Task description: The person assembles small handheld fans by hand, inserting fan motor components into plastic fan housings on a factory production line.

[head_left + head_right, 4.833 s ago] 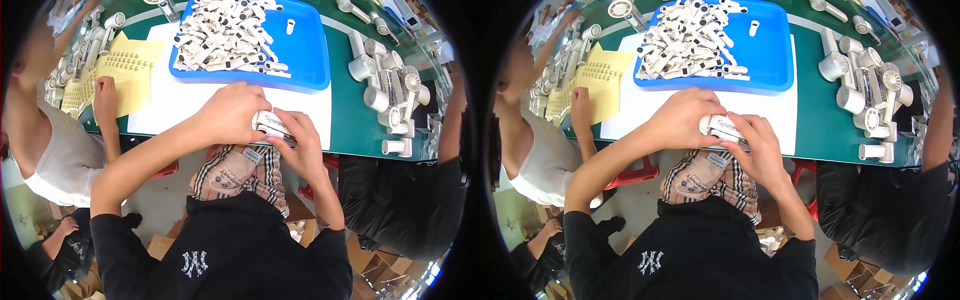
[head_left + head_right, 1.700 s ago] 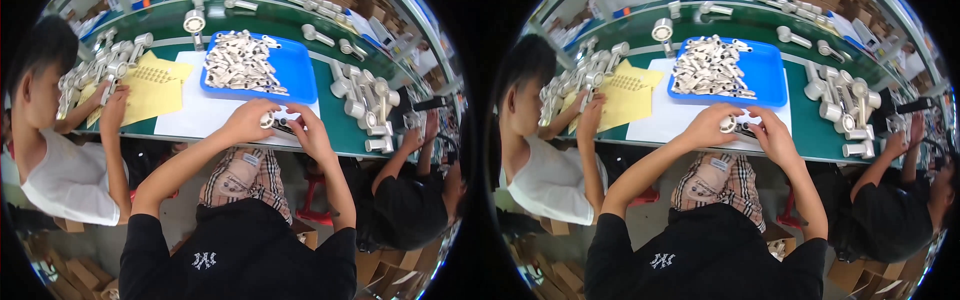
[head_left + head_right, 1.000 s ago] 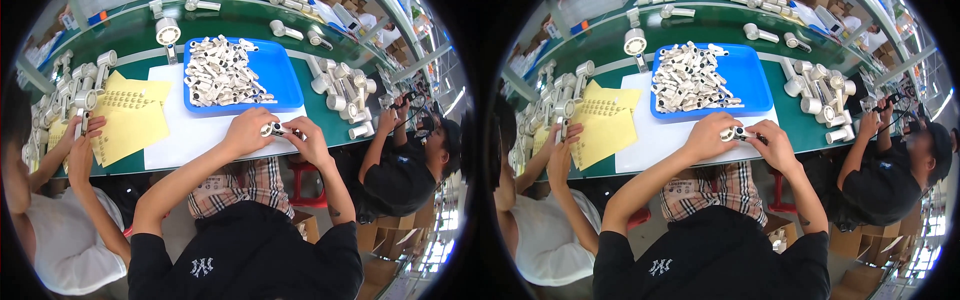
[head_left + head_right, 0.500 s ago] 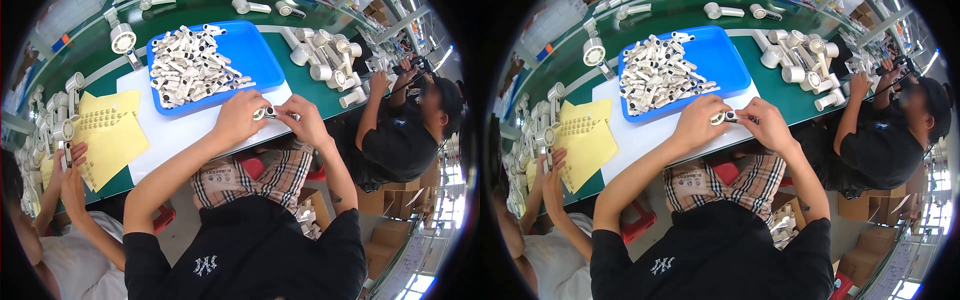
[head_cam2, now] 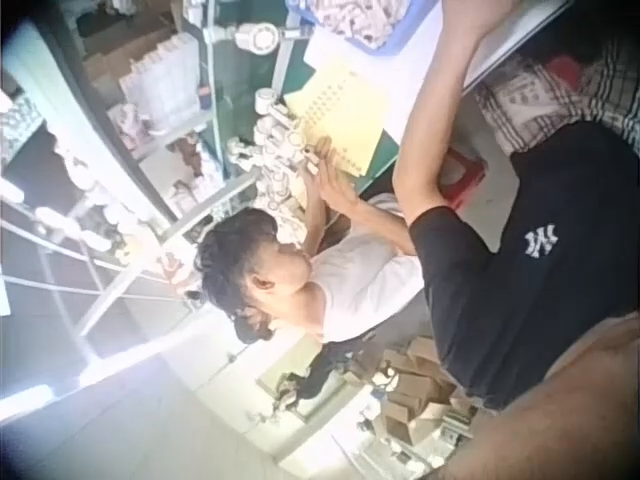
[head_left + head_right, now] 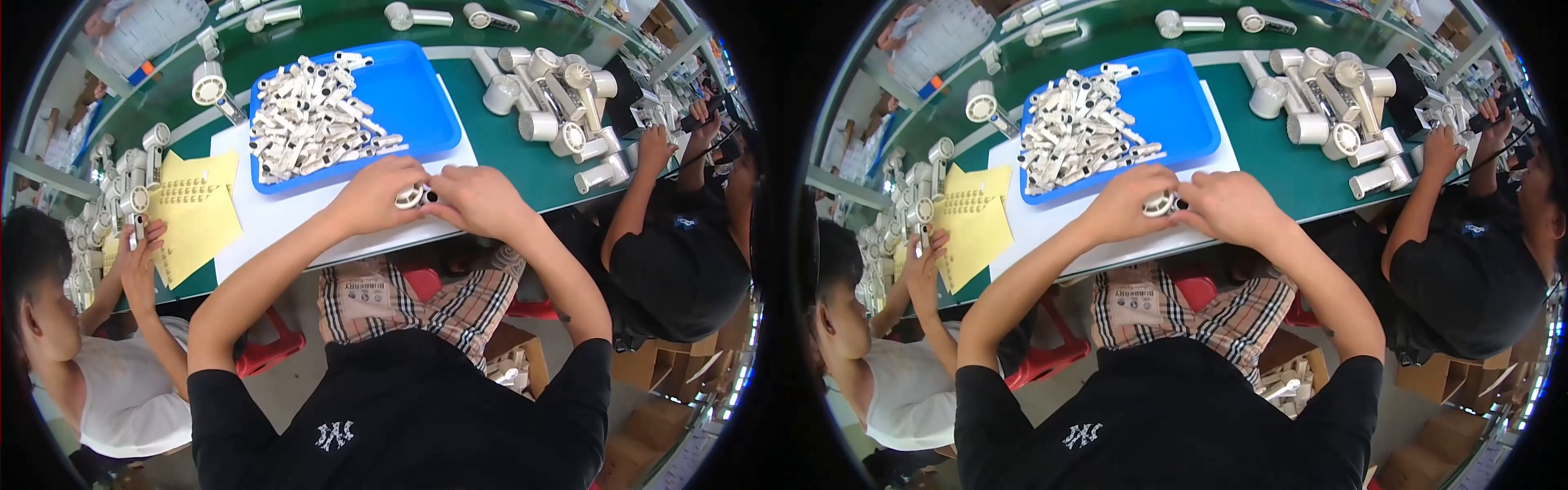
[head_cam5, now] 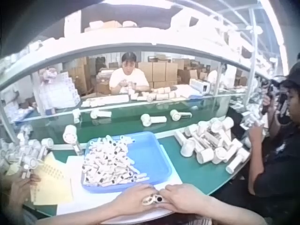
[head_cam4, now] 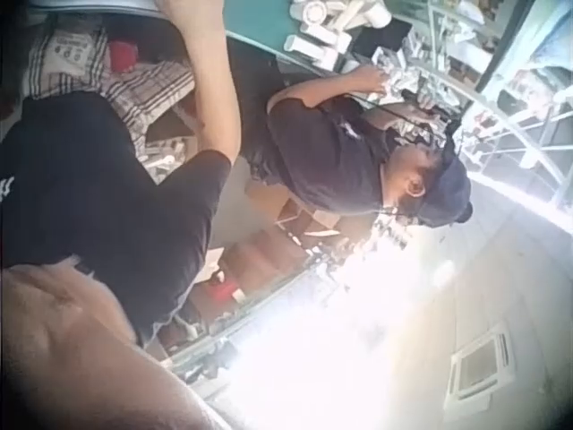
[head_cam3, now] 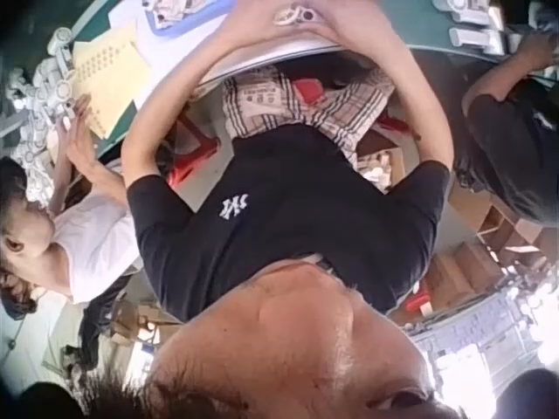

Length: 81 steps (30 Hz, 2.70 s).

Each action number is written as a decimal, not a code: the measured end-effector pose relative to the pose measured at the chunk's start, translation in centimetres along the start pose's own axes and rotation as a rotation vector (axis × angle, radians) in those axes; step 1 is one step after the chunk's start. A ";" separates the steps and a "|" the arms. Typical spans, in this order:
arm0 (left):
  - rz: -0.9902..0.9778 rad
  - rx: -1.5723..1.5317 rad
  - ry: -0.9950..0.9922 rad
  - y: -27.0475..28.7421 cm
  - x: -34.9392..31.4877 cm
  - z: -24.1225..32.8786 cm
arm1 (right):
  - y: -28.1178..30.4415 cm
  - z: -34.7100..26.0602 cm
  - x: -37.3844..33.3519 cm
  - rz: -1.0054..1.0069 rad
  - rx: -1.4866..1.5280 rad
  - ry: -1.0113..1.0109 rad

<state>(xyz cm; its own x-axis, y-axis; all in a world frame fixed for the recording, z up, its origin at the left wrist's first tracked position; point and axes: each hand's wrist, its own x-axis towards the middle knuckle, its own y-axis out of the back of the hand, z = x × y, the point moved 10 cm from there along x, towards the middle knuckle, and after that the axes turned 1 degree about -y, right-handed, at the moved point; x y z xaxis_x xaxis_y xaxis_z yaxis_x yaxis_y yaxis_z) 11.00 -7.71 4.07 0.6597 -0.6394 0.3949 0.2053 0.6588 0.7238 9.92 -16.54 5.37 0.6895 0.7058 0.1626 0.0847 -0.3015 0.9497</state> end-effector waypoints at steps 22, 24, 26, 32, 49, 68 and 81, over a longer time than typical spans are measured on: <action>-0.010 -0.067 0.165 -0.4 0.3 -1.5 | 0.4 1.6 -0.4 0.174 0.162 0.089; -0.014 -0.079 0.177 -0.5 0.3 -1.4 | 0.0 1.3 -1.0 0.155 0.112 0.111; -0.011 -0.059 0.163 -0.5 0.4 -1.1 | 3.7 3.0 -2.9 0.579 0.409 0.039; 0.044 -0.046 0.186 -0.2 -0.1 -1.4 | 2.7 1.4 -1.4 0.170 0.353 0.027; -0.023 -0.070 0.228 -1.1 0.3 -1.6 | 1.5 0.5 -1.5 0.228 0.133 0.116; -0.064 -0.016 0.229 -1.3 0.4 -1.4 | 2.5 -0.4 0.6 -0.043 0.198 0.098; 0.148 -0.075 0.248 -0.7 -0.3 -0.6 | 2.0 2.8 -3.9 0.294 0.325 -0.287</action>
<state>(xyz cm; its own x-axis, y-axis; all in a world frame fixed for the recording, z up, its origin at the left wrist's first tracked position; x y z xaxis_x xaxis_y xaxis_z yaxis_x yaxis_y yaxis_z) 11.05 -7.74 3.09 0.8413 -0.4237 0.3357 0.1406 0.7712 0.6209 9.39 -21.67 5.93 0.8835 0.3705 0.2867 0.0451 -0.6765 0.7351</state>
